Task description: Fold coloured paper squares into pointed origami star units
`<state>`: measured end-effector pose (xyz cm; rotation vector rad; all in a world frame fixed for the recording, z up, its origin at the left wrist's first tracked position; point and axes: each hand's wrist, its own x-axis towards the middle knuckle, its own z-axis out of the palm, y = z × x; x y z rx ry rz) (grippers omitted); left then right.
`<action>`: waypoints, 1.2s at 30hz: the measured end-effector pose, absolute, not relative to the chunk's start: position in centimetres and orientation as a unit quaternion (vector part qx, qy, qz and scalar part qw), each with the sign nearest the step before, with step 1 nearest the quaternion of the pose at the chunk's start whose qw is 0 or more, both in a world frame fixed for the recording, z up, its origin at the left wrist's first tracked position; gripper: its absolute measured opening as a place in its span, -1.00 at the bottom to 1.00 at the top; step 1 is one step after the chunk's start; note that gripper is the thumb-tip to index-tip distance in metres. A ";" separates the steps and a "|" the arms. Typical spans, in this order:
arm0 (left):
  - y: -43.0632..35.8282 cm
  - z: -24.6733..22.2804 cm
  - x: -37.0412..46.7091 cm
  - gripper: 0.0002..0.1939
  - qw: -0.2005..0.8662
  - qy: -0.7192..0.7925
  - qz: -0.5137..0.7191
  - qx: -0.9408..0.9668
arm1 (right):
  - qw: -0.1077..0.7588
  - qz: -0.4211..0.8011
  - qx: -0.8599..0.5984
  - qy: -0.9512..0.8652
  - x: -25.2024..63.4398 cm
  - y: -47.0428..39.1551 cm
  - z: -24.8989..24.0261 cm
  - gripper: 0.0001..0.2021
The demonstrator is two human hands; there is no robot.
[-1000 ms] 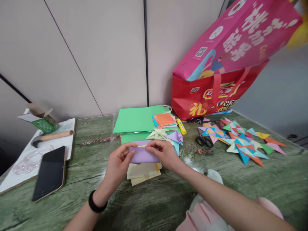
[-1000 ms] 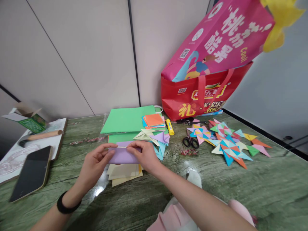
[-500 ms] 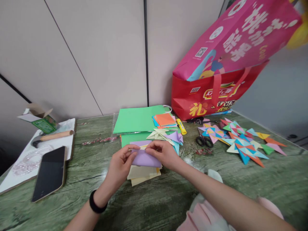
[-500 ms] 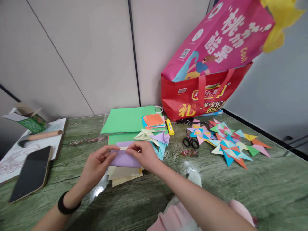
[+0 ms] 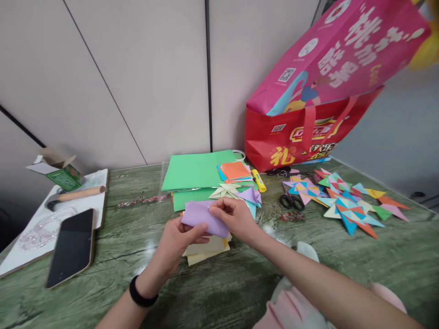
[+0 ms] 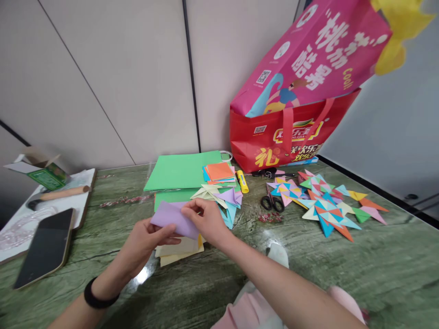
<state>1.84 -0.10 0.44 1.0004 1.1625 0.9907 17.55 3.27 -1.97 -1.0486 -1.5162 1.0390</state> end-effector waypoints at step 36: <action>0.7 0.1 1.0 -0.84 0.591 0.479 0.481 0.435 | 0.468 0.451 -0.428 -0.628 17.9 3.5 -1.5 -0.81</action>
